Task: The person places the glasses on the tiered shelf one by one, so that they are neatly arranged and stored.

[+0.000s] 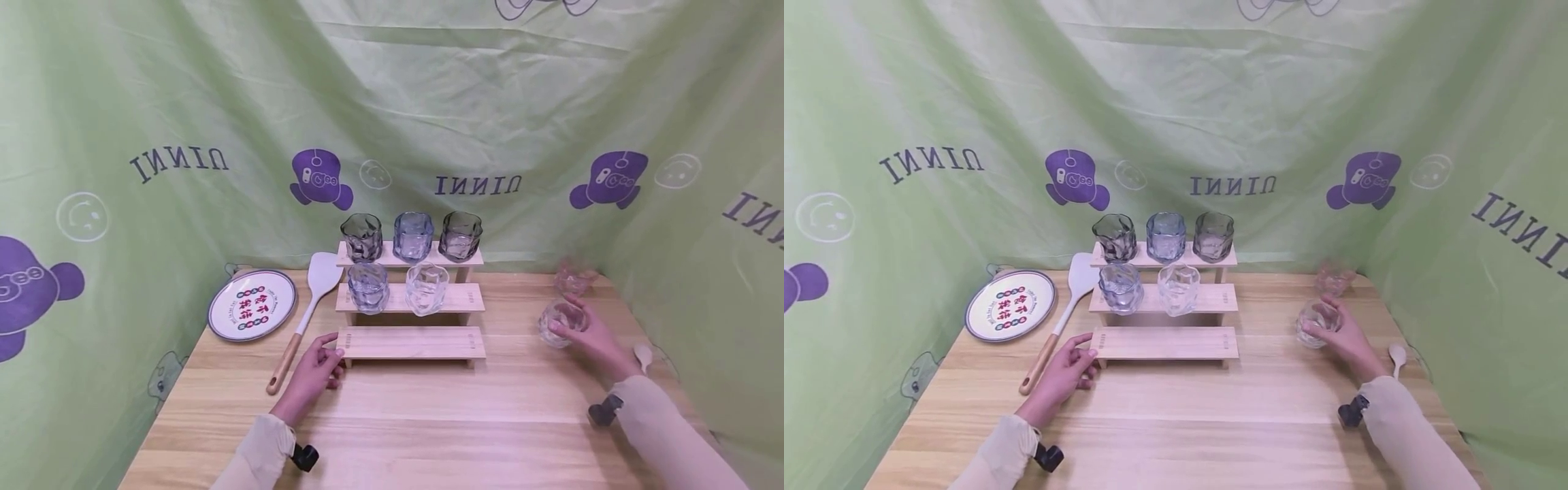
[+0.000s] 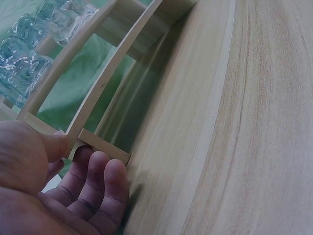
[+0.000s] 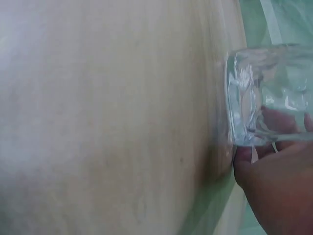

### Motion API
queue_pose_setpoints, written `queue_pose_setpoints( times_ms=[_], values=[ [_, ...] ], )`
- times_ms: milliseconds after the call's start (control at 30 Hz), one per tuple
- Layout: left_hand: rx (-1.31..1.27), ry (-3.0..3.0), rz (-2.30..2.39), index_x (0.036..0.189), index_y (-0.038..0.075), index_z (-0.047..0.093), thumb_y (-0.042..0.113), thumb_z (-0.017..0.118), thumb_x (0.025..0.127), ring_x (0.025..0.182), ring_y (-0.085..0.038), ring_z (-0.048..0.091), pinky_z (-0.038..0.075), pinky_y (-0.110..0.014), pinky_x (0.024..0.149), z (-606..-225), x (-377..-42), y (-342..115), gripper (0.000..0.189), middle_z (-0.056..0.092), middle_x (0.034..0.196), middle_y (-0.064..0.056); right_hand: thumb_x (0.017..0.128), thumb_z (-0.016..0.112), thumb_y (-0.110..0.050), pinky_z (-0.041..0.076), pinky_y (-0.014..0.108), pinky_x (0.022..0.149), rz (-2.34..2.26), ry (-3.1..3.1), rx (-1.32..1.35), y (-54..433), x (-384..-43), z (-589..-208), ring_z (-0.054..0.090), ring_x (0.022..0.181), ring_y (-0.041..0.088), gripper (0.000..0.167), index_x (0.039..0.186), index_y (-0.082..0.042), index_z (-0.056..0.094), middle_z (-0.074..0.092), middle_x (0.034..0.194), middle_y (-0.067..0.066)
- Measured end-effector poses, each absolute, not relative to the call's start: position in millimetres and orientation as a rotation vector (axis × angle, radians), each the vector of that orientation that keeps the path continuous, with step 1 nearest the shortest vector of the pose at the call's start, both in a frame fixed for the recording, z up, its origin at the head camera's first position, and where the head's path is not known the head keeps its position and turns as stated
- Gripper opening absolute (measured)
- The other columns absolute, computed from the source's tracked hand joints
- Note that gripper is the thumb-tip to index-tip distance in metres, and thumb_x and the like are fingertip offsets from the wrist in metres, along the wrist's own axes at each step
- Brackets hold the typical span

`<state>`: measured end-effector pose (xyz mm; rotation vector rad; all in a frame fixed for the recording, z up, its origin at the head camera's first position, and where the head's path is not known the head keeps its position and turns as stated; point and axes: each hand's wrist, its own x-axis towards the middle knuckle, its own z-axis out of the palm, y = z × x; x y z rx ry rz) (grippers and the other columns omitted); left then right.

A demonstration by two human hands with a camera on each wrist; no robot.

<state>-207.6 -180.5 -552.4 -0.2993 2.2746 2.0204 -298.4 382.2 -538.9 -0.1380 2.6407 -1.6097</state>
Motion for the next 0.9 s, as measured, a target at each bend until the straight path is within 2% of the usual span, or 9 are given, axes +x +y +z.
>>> queue_pose_setpoints(
  times_ms=[133,333,700,767,833,900],
  values=[
    [-0.303,2.278,2.024,0.147,0.010,0.048,0.014,0.062,0.102,0.080,-0.026,0.063,0.059,-0.034,0.061,-551.4,-206.7,-181.6,0.047,0.062,0.097,-0.015,0.090,0.080,-0.025,0.023,0.070,0.110,-1.592,2.648,-0.107,377.9,-296.2,-541.3,0.031,0.137,0.054,0.100,0.160,-0.003,0.011,0.030,0.153,0.036],
    [-0.288,2.272,2.040,0.146,0.008,0.047,0.014,0.062,0.103,0.078,-0.026,0.063,0.058,-0.032,0.058,-551.2,-206.7,-181.2,0.047,0.061,0.095,-0.015,0.083,0.086,-0.033,0.021,0.071,0.111,-1.595,2.740,0.026,367.4,-297.0,-545.6,0.029,0.136,0.055,0.109,0.158,0.001,0.014,0.029,0.150,0.038],
    [-0.309,2.274,2.011,0.147,0.010,0.047,0.014,0.062,0.102,0.080,-0.026,0.063,0.058,-0.033,0.060,-550.4,-206.2,-180.8,0.048,0.062,0.096,-0.016,0.088,0.082,-0.027,0.026,0.066,0.111,-1.651,2.740,-0.023,363.4,-291.4,-547.1,0.037,0.133,0.050,0.102,0.157,0.000,0.013,0.038,0.148,0.033],
    [-0.304,2.265,2.016,0.147,0.010,0.047,0.014,0.062,0.102,0.079,-0.026,0.063,0.058,-0.033,0.059,-549.8,-207.0,-181.0,0.048,0.062,0.096,-0.016,0.089,0.082,-0.026,0.028,0.059,0.114,-1.653,2.738,-0.026,363.6,-291.4,-547.0,0.037,0.135,0.049,0.102,0.158,-0.001,0.011,0.037,0.150,0.031],
    [-0.292,2.259,2.025,0.147,0.009,0.046,0.014,0.062,0.102,0.079,-0.026,0.063,0.058,-0.033,0.059,-549.7,-207.3,-181.6,0.048,0.061,0.096,-0.017,0.090,0.080,-0.025,0.034,0.039,0.115,-1.640,2.739,-0.038,364.6,-291.3,-547.5,0.037,0.135,0.048,0.101,0.159,-0.002,0.010,0.036,0.152,0.030],
    [-0.294,2.252,2.033,0.148,0.009,0.046,0.014,0.062,0.102,0.078,-0.026,0.062,0.058,-0.033,0.058,-550.0,-207.1,-182.6,0.048,0.061,0.096,-0.017,0.091,0.079,-0.024,0.037,0.019,0.107,-1.632,2.729,-0.069,365.2,-291.5,-548.1,0.038,0.135,0.048,0.100,0.159,-0.002,0.010,0.036,0.152,0.030]
  ],
)
